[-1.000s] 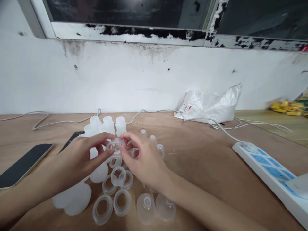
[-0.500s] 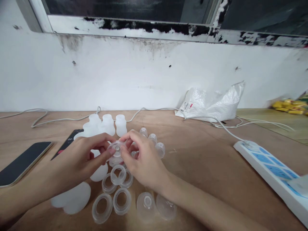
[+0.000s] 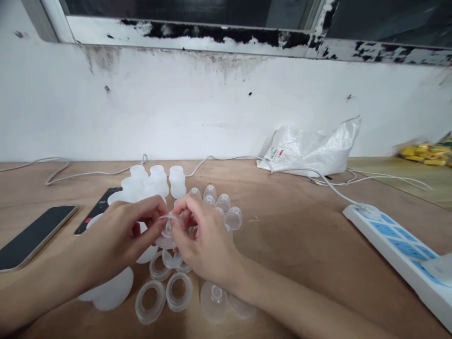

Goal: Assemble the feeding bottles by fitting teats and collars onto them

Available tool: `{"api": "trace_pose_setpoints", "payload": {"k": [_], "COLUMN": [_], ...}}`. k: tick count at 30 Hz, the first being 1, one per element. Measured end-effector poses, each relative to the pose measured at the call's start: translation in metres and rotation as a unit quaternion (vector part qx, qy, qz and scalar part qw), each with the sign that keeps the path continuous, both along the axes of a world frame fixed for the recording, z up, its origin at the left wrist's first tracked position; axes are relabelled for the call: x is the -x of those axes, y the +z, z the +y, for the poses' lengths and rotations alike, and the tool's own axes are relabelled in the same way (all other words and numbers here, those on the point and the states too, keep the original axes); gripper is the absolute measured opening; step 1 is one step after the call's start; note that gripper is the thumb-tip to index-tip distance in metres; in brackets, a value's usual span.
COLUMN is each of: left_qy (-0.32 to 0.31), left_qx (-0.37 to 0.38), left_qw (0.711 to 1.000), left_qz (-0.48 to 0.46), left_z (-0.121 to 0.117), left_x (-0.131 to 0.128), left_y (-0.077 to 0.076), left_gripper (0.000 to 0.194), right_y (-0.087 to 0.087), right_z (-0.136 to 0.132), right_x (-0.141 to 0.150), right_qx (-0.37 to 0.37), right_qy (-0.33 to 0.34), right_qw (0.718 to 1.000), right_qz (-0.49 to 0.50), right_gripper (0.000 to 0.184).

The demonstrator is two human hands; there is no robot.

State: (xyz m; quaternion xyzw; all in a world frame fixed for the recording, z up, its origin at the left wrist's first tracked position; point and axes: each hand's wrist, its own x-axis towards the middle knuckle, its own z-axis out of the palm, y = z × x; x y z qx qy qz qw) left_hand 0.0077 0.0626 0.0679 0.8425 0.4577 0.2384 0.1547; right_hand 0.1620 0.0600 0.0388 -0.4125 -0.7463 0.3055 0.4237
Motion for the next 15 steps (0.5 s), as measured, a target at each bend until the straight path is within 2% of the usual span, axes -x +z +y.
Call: {"api": "trace_pose_setpoints", "payload": {"k": [3, 5, 9, 12, 15], "left_qy": [-0.010, -0.029, -0.025, 0.003, 0.010], "left_qx": [0.016, 0.053, 0.103, 0.108, 0.109], "left_qw": [1.000, 0.997, 0.992, 0.992, 0.992], "left_qz": [-0.020, -0.043, -0.062, -0.063, -0.059], "left_z": [-0.0002, 0.0001, 0.0007, 0.0012, 0.0022], "left_x": [0.0018, 0.0043, 0.0079, 0.0074, 0.0058], "left_y": [0.0013, 0.0034, 0.0071, 0.0076, 0.0071], "left_gripper": [0.014, 0.011, 0.009, 0.008, 0.005], "right_y": [-0.0007, 0.0001, 0.0049, 0.0074, 0.0060], "right_z": [0.0017, 0.0039, 0.0069, 0.0065, 0.0051], "right_x": [-0.0001, -0.0009, -0.0036, -0.0042, -0.0036], "right_qx": [0.023, 0.060, 0.144, 0.156, 0.154], "right_qy": [-0.005, 0.002, 0.078, 0.108, 0.098], "right_qw": [1.000, 0.997, 0.983, 0.977, 0.978], "right_qz": [0.018, 0.038, 0.077, 0.093, 0.097], "right_gripper": [0.008, 0.010, 0.011, 0.019, 0.021]}}
